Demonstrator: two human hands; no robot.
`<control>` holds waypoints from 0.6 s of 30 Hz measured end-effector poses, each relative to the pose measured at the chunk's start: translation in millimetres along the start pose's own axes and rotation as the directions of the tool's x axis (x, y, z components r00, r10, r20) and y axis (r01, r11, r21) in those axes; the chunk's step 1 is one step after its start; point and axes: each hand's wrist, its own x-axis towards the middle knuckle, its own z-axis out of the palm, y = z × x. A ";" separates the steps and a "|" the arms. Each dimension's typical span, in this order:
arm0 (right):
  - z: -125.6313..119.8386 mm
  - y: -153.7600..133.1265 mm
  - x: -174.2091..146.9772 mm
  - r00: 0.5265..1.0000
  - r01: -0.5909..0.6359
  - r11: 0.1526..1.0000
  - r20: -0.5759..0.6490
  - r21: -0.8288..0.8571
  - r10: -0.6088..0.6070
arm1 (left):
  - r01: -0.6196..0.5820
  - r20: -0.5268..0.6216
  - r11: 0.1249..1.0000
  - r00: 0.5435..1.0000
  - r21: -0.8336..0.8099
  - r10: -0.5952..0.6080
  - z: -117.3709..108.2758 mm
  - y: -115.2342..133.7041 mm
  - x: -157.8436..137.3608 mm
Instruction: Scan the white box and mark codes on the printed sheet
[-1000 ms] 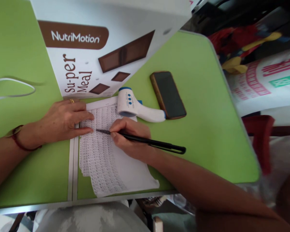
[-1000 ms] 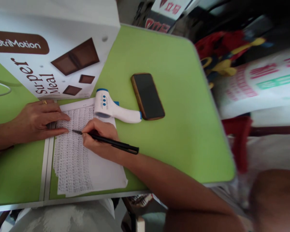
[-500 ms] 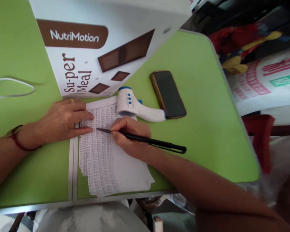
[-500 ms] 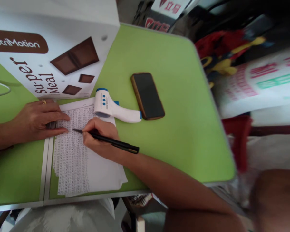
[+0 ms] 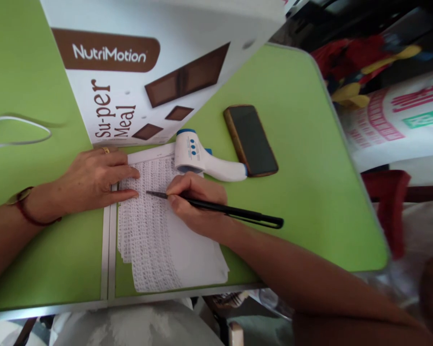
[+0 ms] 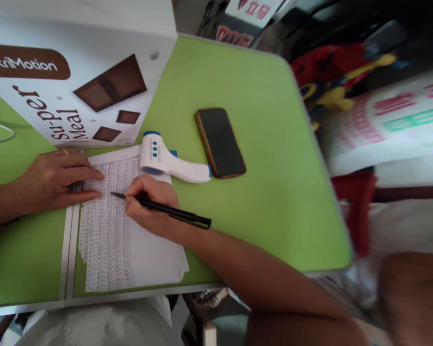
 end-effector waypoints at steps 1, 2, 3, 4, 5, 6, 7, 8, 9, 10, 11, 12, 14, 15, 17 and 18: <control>-0.5 0.2 0.0 1.000 0.003 1.000 0.006 0.003 -0.003 | -0.002 -0.003 1.000 1.000 -0.004 0.002 0.0 0.0 0.1; -1.0 0.3 0.1 1.000 0.005 1.000 0.010 0.006 -0.005 | -0.008 -0.010 1.000 1.000 -0.004 0.008 0.1 -0.1 0.2; -1.2 0.2 0.3 1.000 0.003 1.000 0.009 0.007 -0.003 | -0.014 -0.019 1.000 1.000 0.000 0.014 0.1 -0.1 0.3; -1.2 0.0 0.6 1.000 -0.001 1.000 0.003 0.009 0.001 | -0.022 -0.027 1.000 0.999 0.006 0.022 0.0 -0.1 0.3; -1.1 -0.2 1.0 1.000 -0.008 1.000 -0.008 0.013 0.008 | -0.028 -0.032 1.000 0.999 0.012 0.029 0.0 -0.1 0.3; -0.7 -0.6 1.3 1.000 -0.015 1.000 -0.022 0.016 0.015 | -0.032 -0.039 0.999 0.999 0.015 0.033 -0.1 0.0 0.3; -0.1 -0.9 1.6 0.999 -0.020 1.000 -0.035 0.018 0.020 | -0.036 -0.045 0.999 0.998 0.014 0.037 -0.2 0.0 0.3; 0.5 -1.1 1.8 0.999 -0.024 1.000 -0.046 0.019 0.025 | -0.038 -0.045 0.999 0.998 0.010 0.039 -0.2 0.1 0.3; 1.2 -1.3 1.9 0.998 -0.028 0.999 -0.053 0.018 0.029 | -0.038 -0.042 0.999 0.998 0.005 0.038 -0.2 0.1 0.3; 1.7 -1.4 1.8 0.998 -0.034 0.999 -0.058 0.014 0.035 | -0.036 -0.037 0.999 0.999 0.002 0.037 -0.2 0.1 0.3; 2.2 -1.5 1.7 0.997 -0.040 0.999 -0.059 0.008 0.041 | -0.032 -0.030 0.999 0.999 0.003 0.032 -0.1 0.1 0.2; 2.5 -1.5 1.6 0.997 -0.046 0.999 -0.058 0.004 0.046 | -0.026 -0.020 1.000 0.999 0.008 0.026 0.0 0.0 0.2; 2.5 -1.8 1.6 0.997 -0.050 0.999 -0.062 0.002 0.050 | -0.006 0.000 1.000 1.000 0.023 0.006 0.1 -0.2 0.0; 2.3 -2.0 1.8 0.997 -0.049 0.999 -0.065 0.001 0.049 | 0.001 0.008 1.000 1.000 0.028 -0.001 0.1 -0.3 -0.1; 1.3 -2.5 2.4 0.996 -0.054 0.999 -0.072 0.000 0.054 | 0.006 0.020 0.999 1.000 0.032 -0.007 0.0 -0.5 -0.2; 0.7 -2.8 2.7 0.996 -0.057 0.998 -0.067 0.000 0.057 | 0.004 0.022 0.999 1.000 0.031 -0.005 0.0 -0.4 -0.3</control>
